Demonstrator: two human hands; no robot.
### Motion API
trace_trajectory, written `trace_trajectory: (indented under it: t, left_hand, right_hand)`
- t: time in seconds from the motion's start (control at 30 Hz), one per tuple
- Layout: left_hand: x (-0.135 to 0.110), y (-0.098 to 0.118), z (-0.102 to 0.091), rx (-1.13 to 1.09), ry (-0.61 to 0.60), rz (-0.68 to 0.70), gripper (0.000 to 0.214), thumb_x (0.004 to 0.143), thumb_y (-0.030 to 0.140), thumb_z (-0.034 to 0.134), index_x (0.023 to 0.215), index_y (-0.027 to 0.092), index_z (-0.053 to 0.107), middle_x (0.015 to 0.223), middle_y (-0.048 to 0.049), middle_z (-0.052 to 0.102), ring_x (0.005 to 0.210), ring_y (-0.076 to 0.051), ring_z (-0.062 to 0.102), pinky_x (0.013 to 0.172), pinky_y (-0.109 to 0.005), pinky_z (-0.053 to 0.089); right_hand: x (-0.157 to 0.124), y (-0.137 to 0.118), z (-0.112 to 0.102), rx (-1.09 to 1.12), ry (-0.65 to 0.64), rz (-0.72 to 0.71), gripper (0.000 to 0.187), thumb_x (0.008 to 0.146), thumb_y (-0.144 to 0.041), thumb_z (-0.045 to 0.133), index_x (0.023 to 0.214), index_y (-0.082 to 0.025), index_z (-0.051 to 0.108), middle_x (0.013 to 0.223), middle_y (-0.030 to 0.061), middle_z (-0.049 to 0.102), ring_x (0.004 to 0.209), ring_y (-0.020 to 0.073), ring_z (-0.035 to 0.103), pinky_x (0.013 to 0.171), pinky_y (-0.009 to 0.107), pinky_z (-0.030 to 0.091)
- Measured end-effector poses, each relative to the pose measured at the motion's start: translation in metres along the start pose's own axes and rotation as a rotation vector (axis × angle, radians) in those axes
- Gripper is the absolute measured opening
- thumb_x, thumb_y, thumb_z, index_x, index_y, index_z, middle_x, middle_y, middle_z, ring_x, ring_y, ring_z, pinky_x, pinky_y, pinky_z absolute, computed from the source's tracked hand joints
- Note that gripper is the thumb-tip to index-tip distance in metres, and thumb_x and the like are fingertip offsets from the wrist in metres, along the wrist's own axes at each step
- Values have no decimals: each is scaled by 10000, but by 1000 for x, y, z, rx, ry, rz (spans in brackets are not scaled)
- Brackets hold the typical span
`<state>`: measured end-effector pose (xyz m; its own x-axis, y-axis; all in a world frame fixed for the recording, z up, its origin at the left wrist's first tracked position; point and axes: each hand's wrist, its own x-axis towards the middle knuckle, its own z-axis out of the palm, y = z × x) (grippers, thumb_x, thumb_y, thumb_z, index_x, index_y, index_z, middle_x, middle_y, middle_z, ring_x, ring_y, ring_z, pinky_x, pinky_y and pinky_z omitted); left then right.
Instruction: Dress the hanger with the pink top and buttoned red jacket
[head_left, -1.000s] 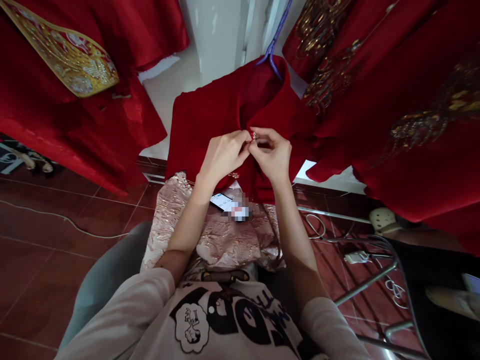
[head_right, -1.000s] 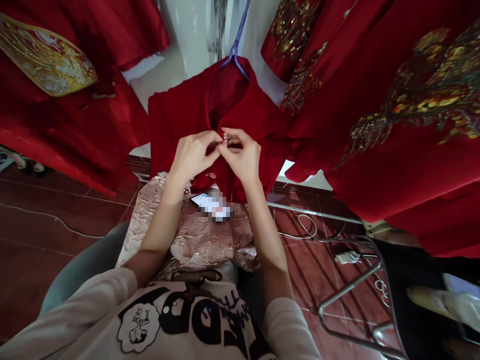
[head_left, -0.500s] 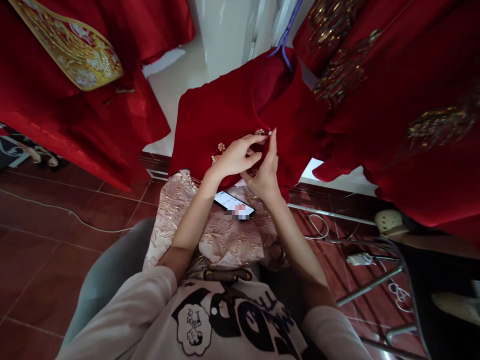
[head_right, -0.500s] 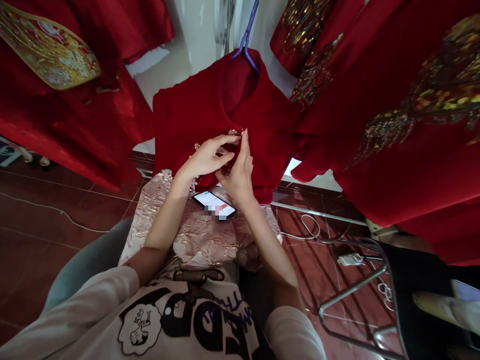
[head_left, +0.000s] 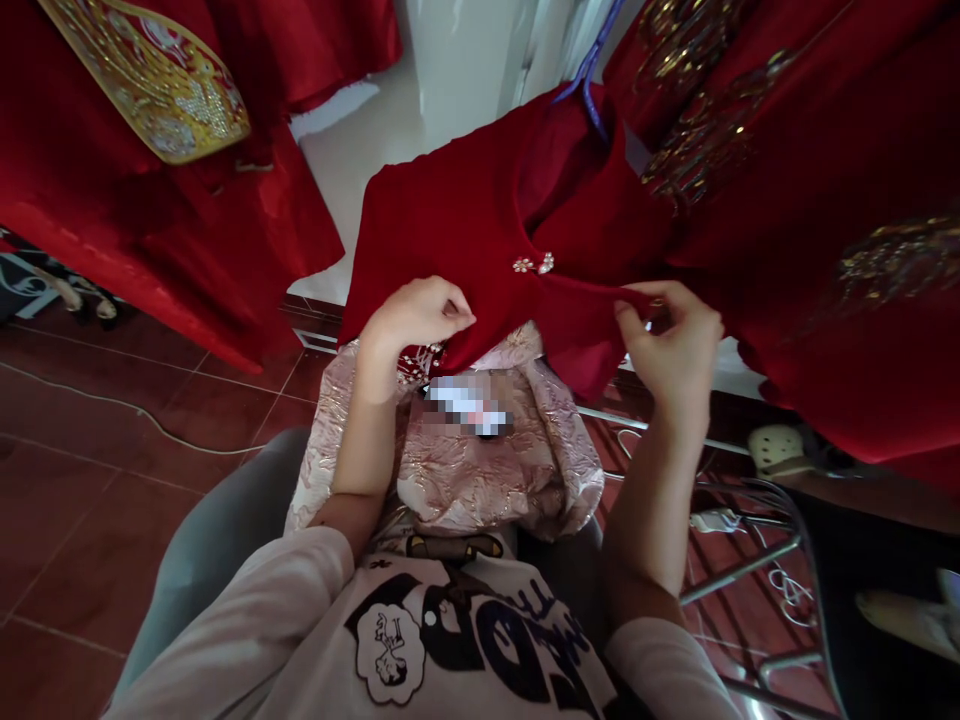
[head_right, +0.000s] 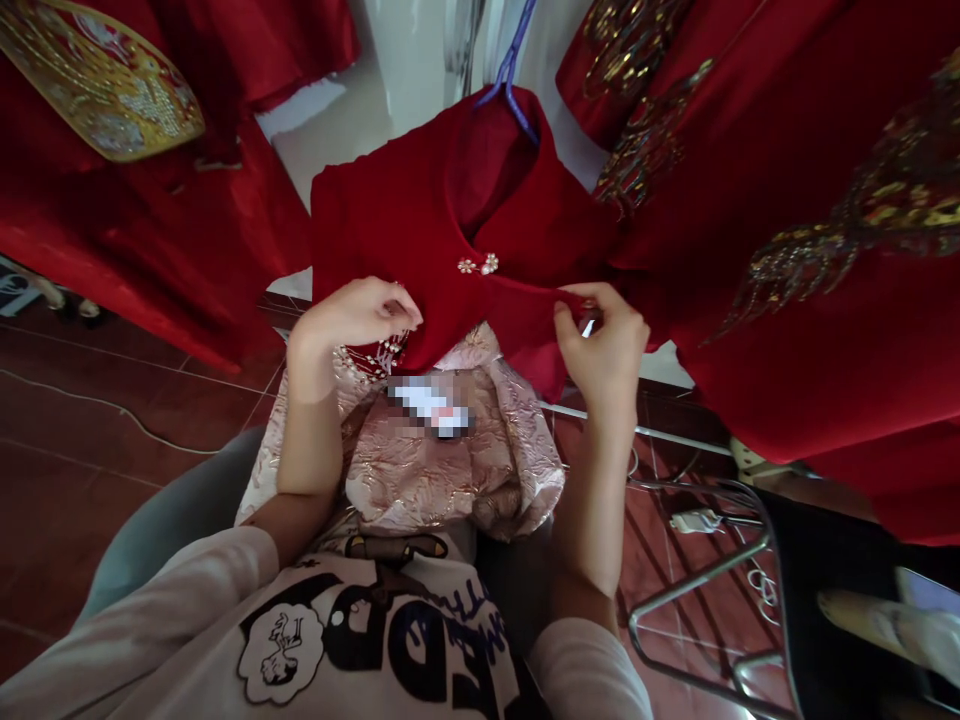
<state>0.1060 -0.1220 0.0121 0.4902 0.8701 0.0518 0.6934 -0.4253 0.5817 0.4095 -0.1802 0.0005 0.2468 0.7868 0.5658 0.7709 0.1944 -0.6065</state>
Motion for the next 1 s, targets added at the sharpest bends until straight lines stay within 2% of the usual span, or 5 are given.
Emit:
trace_trajectory:
  t: [0.17,0.37,0.53,0.77,1.0]
  left_hand:
    - [-5,-38,-11,58,353,-114,163,739,116,665,833,236,723,882,-36,807,785,-208,740,746,-351,575]
    - [1,-31,-5,-144,176,39,212,749,87,626,900,215,701,963,-50,813,874,-177,764,804,-309,612]
    - [1,-22,-8,-116,211,-40,229,762,90,676,959,188,739,1029,-60,811,956,-196,769,870,-324,605]
    - [11,-22,-5,-200,6,-63,305,848,163,682,1128,116,795,1089,-94,823,1019,-208,778,937,-310,592]
    - [8,-18,-7,-281,-33,-87,398,818,87,723,1211,95,786,1118,-110,829,1057,-215,786,982,-321,599]
  right_hand:
    - [-17,-46,-27,109,-50,-90,148,913,-289,711,998,-300,832,884,44,765,660,174,550,632,356,459]
    - [-33,-62,-10,364,-437,-17,321,863,-419,835,1138,-253,814,837,-4,744,495,69,487,423,238,359]
    - [-32,-55,36,610,-701,163,497,761,-469,911,1148,-211,735,999,32,757,656,120,717,536,250,595]
    - [-31,-48,76,831,-677,127,537,791,-431,886,1276,-267,723,1384,60,703,1218,231,711,1134,436,614]
    - [-34,-42,84,792,-656,169,475,897,-330,766,1362,-269,691,1228,60,726,1123,221,745,1050,427,663]
